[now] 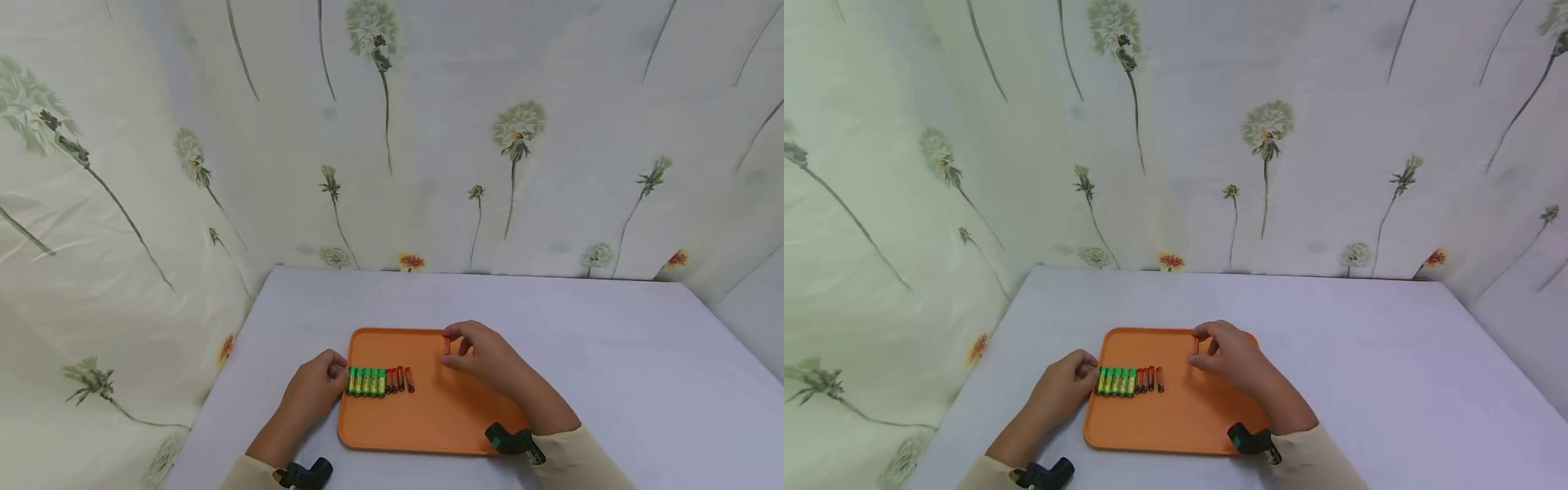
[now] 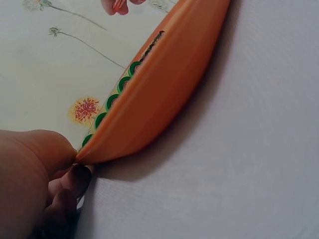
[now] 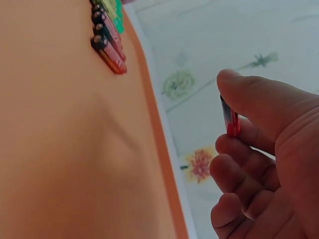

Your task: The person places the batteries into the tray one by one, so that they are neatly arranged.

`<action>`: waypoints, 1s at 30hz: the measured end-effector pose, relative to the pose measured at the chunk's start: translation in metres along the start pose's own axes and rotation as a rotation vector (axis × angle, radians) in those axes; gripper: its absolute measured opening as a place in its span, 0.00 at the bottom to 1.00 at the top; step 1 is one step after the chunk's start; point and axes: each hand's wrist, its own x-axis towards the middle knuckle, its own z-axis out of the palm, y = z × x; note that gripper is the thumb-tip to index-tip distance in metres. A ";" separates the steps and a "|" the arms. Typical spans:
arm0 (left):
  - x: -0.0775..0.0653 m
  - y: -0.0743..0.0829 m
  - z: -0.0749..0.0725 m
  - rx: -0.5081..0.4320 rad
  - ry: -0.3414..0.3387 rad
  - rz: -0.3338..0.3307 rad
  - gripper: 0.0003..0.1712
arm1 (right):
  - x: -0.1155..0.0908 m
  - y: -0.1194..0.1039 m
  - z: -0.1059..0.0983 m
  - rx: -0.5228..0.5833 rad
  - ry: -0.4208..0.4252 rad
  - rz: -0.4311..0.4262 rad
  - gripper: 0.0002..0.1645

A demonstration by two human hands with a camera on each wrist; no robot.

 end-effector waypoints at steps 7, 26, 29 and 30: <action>0.001 0.001 0.002 0.005 -0.001 0.002 0.06 | 0.008 -0.013 0.017 -0.001 -0.061 -0.011 0.29; 0.002 0.000 0.001 0.000 -0.013 -0.025 0.07 | 0.019 -0.010 0.049 -0.032 -0.176 -0.064 0.24; 0.003 -0.001 0.000 -0.003 -0.015 -0.021 0.07 | 0.019 -0.009 0.050 -0.051 -0.193 -0.082 0.24; 0.003 -0.001 0.000 -0.004 -0.015 -0.018 0.07 | 0.019 -0.010 0.050 -0.051 -0.200 -0.083 0.24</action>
